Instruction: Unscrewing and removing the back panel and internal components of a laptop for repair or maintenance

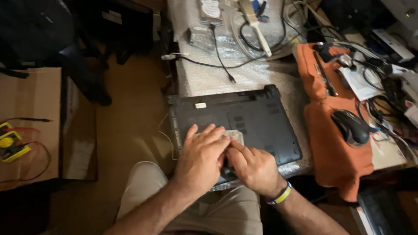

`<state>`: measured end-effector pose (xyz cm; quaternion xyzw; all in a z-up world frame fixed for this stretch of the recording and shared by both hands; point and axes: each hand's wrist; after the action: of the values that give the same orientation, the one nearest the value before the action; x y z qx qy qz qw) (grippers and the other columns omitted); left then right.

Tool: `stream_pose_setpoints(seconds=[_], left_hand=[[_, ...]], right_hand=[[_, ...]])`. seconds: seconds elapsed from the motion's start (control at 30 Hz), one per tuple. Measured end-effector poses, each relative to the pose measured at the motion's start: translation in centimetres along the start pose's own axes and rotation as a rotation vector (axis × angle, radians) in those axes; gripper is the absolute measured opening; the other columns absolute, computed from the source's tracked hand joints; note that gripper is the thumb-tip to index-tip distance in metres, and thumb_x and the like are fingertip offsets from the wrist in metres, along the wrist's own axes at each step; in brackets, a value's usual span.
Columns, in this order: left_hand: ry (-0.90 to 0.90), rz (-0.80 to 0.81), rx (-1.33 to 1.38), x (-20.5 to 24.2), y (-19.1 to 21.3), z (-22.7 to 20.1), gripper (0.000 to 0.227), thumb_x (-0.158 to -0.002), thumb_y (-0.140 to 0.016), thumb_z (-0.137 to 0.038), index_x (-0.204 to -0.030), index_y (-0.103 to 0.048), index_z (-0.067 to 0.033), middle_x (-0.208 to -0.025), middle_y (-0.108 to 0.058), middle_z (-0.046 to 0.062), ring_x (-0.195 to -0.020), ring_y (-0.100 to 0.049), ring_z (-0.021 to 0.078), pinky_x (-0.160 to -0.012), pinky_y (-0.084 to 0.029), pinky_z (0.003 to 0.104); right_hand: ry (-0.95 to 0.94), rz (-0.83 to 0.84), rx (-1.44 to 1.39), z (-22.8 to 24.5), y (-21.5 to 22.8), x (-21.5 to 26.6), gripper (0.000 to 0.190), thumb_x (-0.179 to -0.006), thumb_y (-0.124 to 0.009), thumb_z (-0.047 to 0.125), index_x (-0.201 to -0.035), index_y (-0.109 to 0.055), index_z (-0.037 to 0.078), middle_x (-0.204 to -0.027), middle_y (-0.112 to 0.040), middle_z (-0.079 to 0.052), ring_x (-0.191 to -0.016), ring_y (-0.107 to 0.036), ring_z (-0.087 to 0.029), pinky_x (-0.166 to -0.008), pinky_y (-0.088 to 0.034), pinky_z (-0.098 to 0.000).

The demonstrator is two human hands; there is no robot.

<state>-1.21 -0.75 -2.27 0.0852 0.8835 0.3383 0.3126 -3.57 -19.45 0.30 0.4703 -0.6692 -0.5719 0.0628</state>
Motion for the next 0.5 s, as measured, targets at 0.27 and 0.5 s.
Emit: stream_pose_setpoints(seconds=[0.27,0.5], left_hand=[[0.020,0.011,-0.012,-0.4,0.1,0.5,0.062,-0.067,-0.084,-0.016,-0.127,-0.069,-0.0163,-0.130,-0.069,0.005,-0.131,-0.059,0.0287,-0.113,-0.033,0.058],[0.043,0.103,-0.014,-1.0,0.1,1.1,0.068,-0.066,-0.086,-0.017,-0.131,-0.066,-0.0208,-0.133,-0.069,0.003,-0.134,-0.056,0.0276,-0.111,-0.028,0.057]], right_hand=[[0.067,-0.060,0.015,-1.3,1.1,-0.8,0.015,-0.100,-0.056,0.017,-0.099,-0.068,0.008,-0.101,-0.072,-0.011,-0.064,-0.067,-0.019,-0.057,-0.055,-0.0285],[0.134,-0.150,-0.040,-2.6,0.9,-1.5,0.013,-0.102,-0.058,0.017,-0.100,-0.068,0.008,-0.099,-0.071,-0.011,-0.065,-0.065,-0.020,-0.059,-0.054,-0.0290]])
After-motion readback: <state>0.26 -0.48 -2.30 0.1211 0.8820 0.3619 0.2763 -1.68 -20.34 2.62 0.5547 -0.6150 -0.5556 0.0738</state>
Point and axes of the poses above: each hand's wrist, its own x-axis away from the middle knuckle, its own y-axis out of the back of the hand, z = x × y
